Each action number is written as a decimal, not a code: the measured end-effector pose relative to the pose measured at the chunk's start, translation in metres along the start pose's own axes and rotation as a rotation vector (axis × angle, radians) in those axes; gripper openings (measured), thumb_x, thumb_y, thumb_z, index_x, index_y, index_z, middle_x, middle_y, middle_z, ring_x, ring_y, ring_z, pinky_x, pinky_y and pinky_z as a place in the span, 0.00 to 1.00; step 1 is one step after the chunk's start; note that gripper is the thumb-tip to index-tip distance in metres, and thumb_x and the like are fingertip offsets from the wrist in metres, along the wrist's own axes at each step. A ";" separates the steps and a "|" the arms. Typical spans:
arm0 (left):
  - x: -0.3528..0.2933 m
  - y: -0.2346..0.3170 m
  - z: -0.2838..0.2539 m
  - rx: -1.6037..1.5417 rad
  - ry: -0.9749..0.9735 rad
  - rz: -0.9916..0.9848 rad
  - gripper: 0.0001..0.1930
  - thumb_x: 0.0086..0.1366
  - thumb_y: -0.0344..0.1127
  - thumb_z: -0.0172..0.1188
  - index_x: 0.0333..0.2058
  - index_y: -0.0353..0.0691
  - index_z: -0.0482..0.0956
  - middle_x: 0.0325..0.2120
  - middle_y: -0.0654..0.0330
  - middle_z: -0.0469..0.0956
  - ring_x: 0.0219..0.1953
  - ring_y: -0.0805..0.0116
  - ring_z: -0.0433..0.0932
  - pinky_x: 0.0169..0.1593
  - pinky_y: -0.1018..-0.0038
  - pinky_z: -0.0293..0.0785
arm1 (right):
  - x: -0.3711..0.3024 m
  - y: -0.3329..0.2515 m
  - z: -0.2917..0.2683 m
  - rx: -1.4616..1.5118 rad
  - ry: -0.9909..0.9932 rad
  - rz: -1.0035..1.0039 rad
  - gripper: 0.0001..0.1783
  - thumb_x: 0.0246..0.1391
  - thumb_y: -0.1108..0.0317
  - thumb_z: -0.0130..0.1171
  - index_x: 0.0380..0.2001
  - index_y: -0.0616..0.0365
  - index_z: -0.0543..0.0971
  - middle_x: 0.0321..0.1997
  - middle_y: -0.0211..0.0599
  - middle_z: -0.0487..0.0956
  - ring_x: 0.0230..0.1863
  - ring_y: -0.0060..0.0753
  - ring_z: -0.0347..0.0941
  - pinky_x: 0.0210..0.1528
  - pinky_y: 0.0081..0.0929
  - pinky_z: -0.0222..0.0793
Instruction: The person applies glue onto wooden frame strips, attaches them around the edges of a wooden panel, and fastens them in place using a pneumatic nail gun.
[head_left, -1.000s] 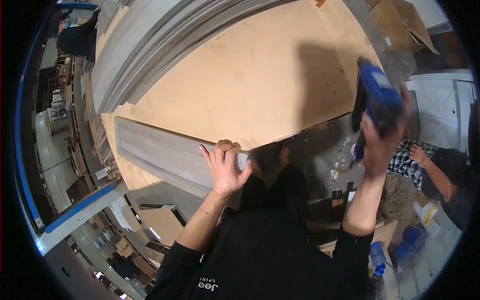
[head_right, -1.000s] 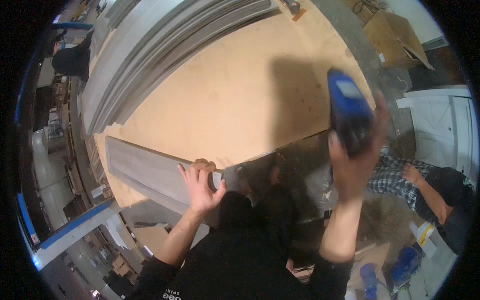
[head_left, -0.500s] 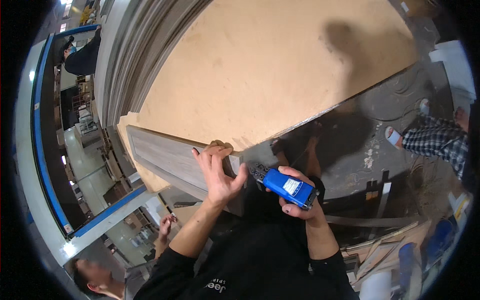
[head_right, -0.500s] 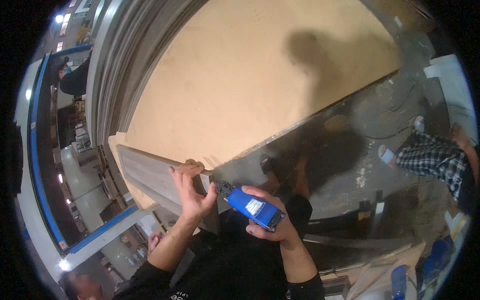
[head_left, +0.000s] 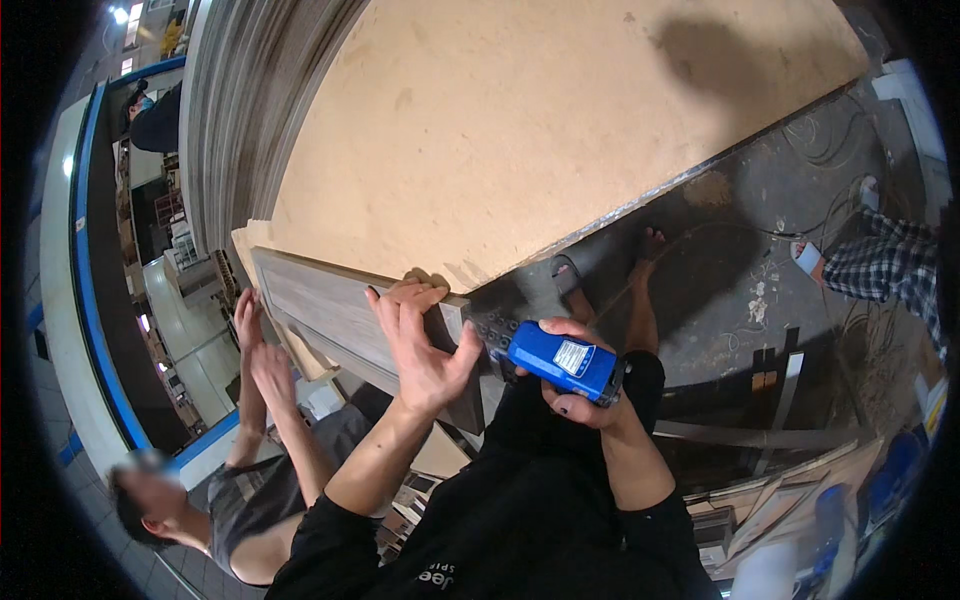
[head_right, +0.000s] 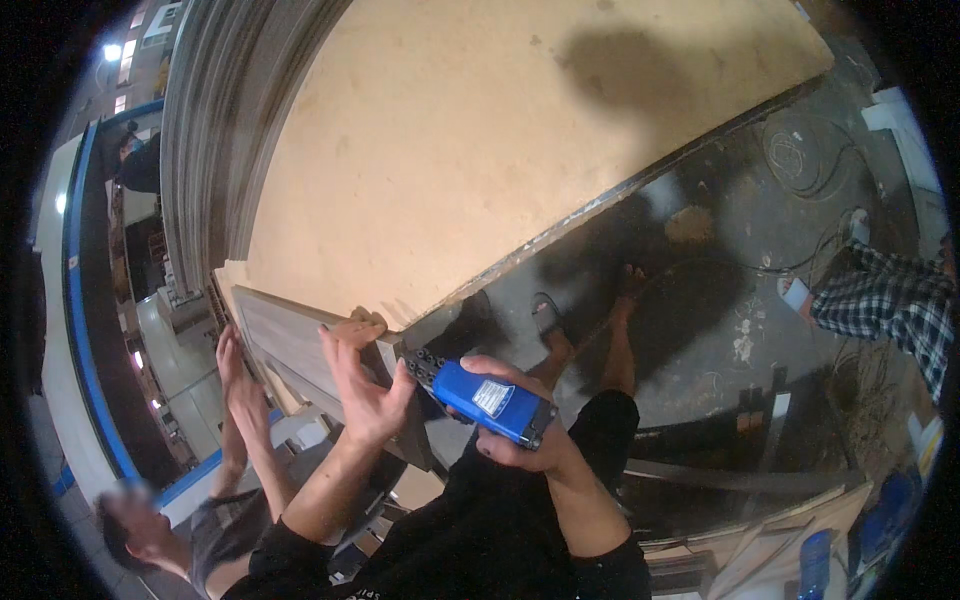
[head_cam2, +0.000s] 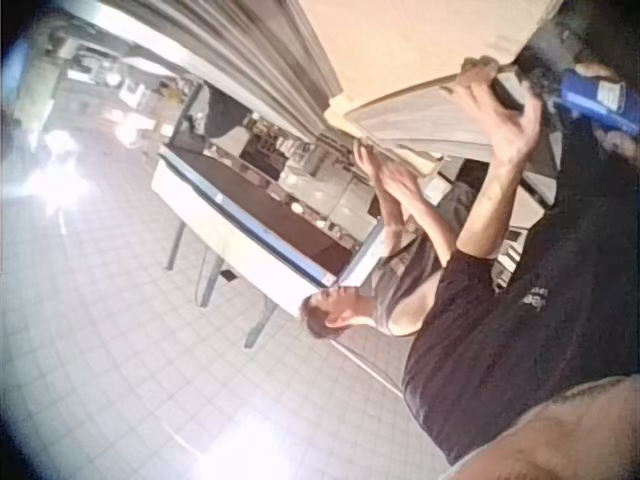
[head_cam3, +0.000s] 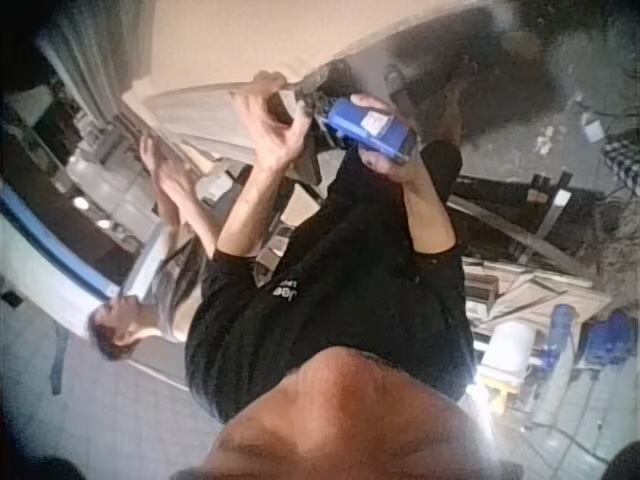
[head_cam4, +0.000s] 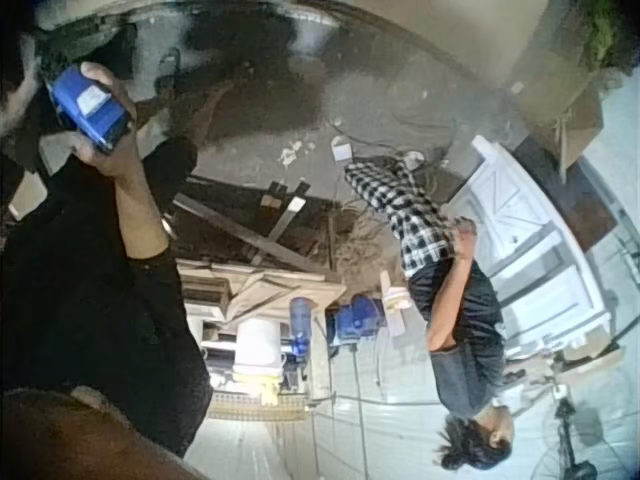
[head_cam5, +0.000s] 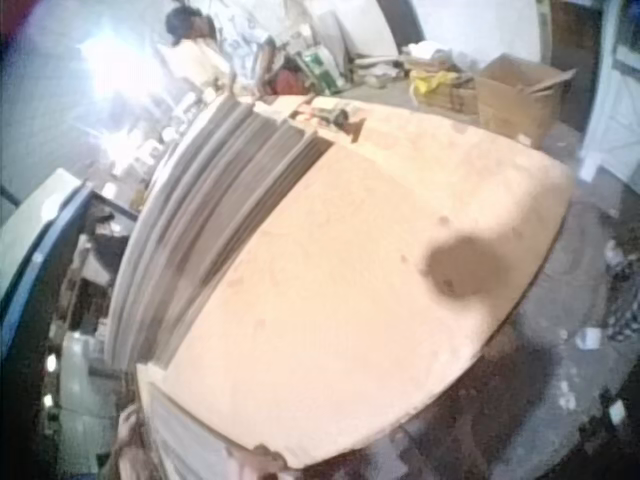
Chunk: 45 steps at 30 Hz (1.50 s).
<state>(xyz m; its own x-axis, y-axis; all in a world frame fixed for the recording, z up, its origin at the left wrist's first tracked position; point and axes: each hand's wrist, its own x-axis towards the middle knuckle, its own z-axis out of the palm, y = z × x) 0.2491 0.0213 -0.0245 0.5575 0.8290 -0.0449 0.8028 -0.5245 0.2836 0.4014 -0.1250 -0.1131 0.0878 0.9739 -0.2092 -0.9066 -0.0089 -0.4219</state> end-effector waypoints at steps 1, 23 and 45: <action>0.000 -0.001 0.000 0.004 0.014 0.008 0.26 0.49 0.39 0.70 0.46 0.38 0.74 0.45 0.51 0.70 0.56 0.49 0.68 0.71 0.41 0.37 | 0.001 -0.001 0.001 0.020 -0.013 -0.003 0.41 0.41 0.71 0.63 0.64 0.62 0.67 0.54 0.48 0.77 0.51 0.36 0.80 0.54 0.31 0.76; 0.006 0.015 -0.006 0.019 0.031 -0.038 0.25 0.52 0.40 0.70 0.47 0.41 0.73 0.45 0.53 0.70 0.55 0.48 0.69 0.69 0.34 0.40 | -0.007 -0.172 0.048 -0.733 0.191 -0.154 0.43 0.38 0.57 0.76 0.59 0.62 0.73 0.51 0.49 0.80 0.42 0.34 0.80 0.48 0.29 0.75; -0.080 0.081 -0.154 -0.281 0.350 0.137 0.37 0.45 0.40 0.79 0.54 0.33 0.77 0.49 0.49 0.81 0.43 0.55 0.83 0.44 0.66 0.78 | 0.047 -0.168 0.151 0.622 0.005 -0.052 0.36 0.59 0.36 0.46 0.58 0.54 0.70 0.48 0.29 0.77 0.15 0.17 0.60 0.20 0.22 0.63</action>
<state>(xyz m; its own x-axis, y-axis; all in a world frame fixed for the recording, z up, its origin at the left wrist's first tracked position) 0.2369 -0.0572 0.1498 0.5107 0.7969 0.3228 0.6119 -0.6006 0.5147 0.4952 -0.0441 0.0808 0.1392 0.9684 -0.2069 -0.9715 0.1741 0.1610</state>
